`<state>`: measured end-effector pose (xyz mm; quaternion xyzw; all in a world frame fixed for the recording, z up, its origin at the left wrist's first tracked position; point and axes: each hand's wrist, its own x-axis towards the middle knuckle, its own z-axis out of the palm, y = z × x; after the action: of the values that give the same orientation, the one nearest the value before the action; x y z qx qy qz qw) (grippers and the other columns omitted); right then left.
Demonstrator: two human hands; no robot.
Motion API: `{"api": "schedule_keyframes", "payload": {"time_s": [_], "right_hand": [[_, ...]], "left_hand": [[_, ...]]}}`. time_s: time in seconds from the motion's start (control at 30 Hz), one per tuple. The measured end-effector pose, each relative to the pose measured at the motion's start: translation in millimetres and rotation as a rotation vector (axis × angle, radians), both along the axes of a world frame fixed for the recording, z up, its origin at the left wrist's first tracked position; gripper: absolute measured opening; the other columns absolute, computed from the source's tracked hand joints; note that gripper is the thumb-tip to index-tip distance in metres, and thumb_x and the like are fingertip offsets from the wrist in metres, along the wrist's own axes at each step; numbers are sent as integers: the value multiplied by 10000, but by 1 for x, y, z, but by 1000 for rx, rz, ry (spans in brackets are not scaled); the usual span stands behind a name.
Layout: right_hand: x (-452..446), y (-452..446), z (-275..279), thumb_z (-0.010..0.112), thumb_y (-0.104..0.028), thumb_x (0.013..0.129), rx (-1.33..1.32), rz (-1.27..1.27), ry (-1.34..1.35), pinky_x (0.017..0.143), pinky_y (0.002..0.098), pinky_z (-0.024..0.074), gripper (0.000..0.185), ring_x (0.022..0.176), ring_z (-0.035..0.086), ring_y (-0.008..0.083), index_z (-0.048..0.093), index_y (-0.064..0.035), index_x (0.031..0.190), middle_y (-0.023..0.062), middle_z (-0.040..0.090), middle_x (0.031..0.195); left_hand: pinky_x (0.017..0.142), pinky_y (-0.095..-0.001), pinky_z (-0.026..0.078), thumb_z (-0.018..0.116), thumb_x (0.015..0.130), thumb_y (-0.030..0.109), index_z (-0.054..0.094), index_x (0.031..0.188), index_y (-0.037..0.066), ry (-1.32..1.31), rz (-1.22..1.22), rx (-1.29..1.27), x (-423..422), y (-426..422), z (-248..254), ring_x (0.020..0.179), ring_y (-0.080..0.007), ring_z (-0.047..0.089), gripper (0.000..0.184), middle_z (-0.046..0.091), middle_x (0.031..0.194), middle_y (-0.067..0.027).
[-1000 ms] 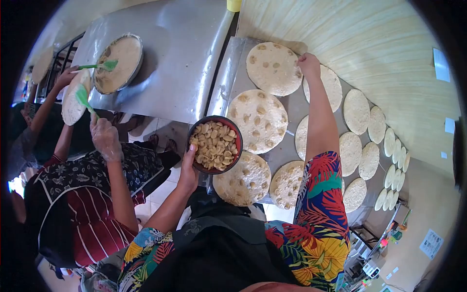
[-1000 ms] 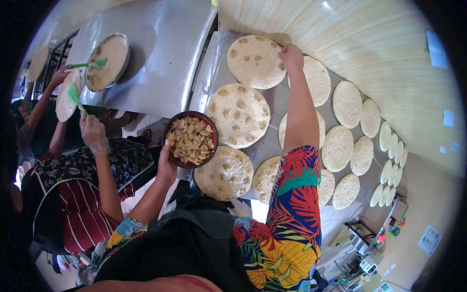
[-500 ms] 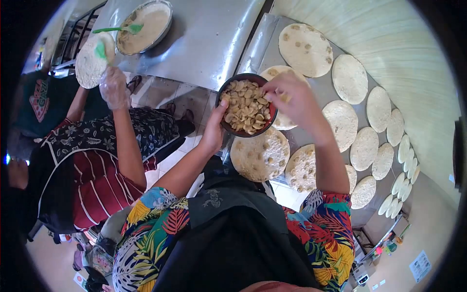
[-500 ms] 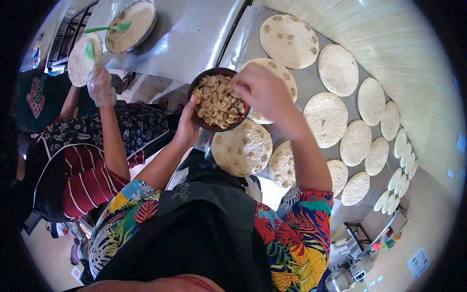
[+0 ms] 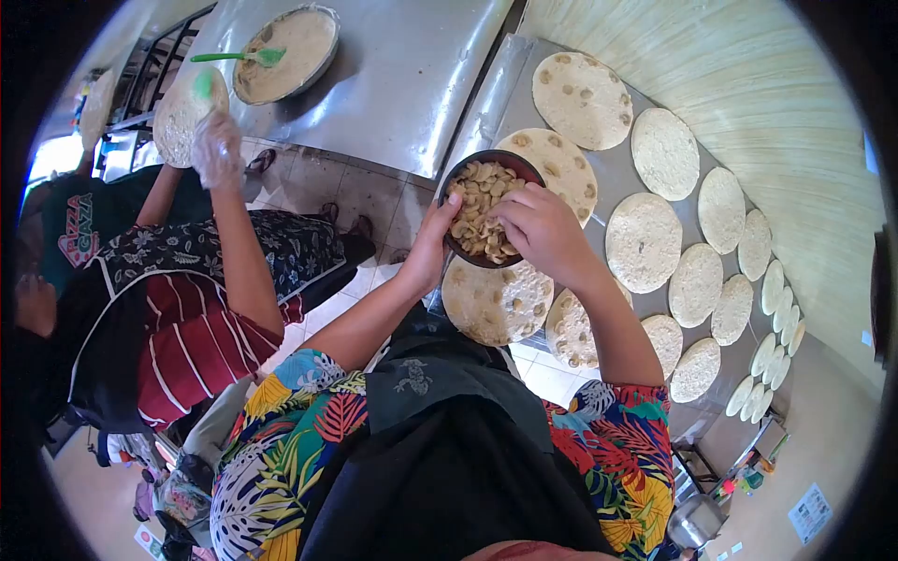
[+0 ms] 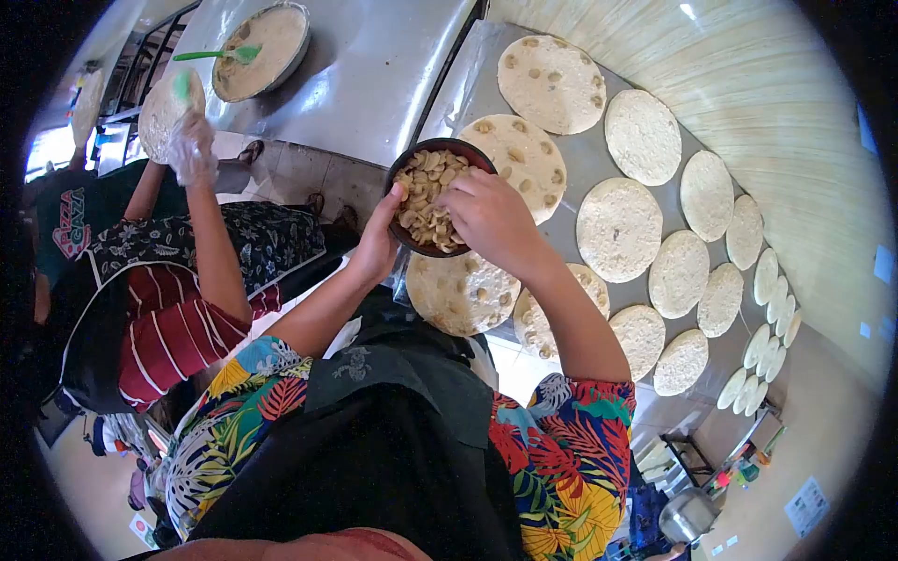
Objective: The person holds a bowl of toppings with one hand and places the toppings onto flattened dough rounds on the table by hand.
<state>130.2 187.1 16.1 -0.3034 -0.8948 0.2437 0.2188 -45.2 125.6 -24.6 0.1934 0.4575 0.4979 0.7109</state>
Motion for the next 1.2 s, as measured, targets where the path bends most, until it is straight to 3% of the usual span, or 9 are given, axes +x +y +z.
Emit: {"api": "schedule_keyframes", "payload": {"time_s": [0.33,0.5,0.53,0.6,0.63,0.7,0.83,1.1,1.2], "right_hand": [[-7,-3,-8,621,-57,705,91,77,-103,719,346,461,198,804,551,259,629,-43,903,77,566,849],[-4,5,2,584,-81,837,-554,-119,307,660,291,484,124,737,585,162,653,-19,918,46,608,839],[-3,7,7,584,-81,837,-550,-117,303,660,291,484,124,737,585,162,653,-19,918,46,608,839],[-2,10,19,558,-88,872,-1119,-309,430,644,252,490,151,726,579,110,643,-16,975,36,618,849],[1,11,17,558,-88,872,-1115,-311,427,644,252,490,151,726,579,110,643,-16,975,36,618,849],[9,16,8,557,-88,873,-1458,-293,711,628,243,495,173,726,585,109,621,-8,1012,42,616,843],[16,21,6,540,-85,873,-1634,-274,907,650,267,510,194,764,598,130,596,9,1033,63,623,872],[56,48,-3,577,61,798,-1273,-519,976,741,305,532,205,810,607,168,595,38,1001,92,619,901],[100,88,-37,590,35,798,-821,-781,788,701,268,528,187,768,604,149,607,42,985,85,621,895]], "left_hand": [[947,-312,402,435,926,430,428,1253,20,-69,2,0,-1,-3,12,1102,-153,522,524,534,1206,-96],[983,-329,375,418,920,470,410,1288,29,-48,5,-16,-3,-5,15,1149,-174,500,574,507,1263,-110],[983,-329,376,420,919,473,403,1293,29,-50,5,-7,-3,-6,18,1151,-177,499,581,507,1264,-110],[984,-329,376,421,917,475,395,1299,28,-56,4,7,-3,-7,18,1153,-180,498,588,506,1264,-110],[988,-332,372,421,916,476,390,1303,28,-69,7,16,-4,-8,17,1156,-182,496,592,505,1265,-110],[992,-335,368,422,916,477,384,1308,29,-85,6,25,-5,-9,17,1159,-185,494,597,504,1266,-110],[991,-336,368,422,916,477,381,1311,28,-67,-3,-22,-5,-11,20,1170,-187,486,600,491,1282,-106],[1001,-320,355,426,922,451,413,1282,-7,-77,66,-38,-5,-17,14,1153,-183,499,583,513,1260,-116],[1000,-320,354,455,906,463,409,1289,7,-56,75,-62,-8,-20,15,1160,-180,490,597,508,1263,-104]]}}
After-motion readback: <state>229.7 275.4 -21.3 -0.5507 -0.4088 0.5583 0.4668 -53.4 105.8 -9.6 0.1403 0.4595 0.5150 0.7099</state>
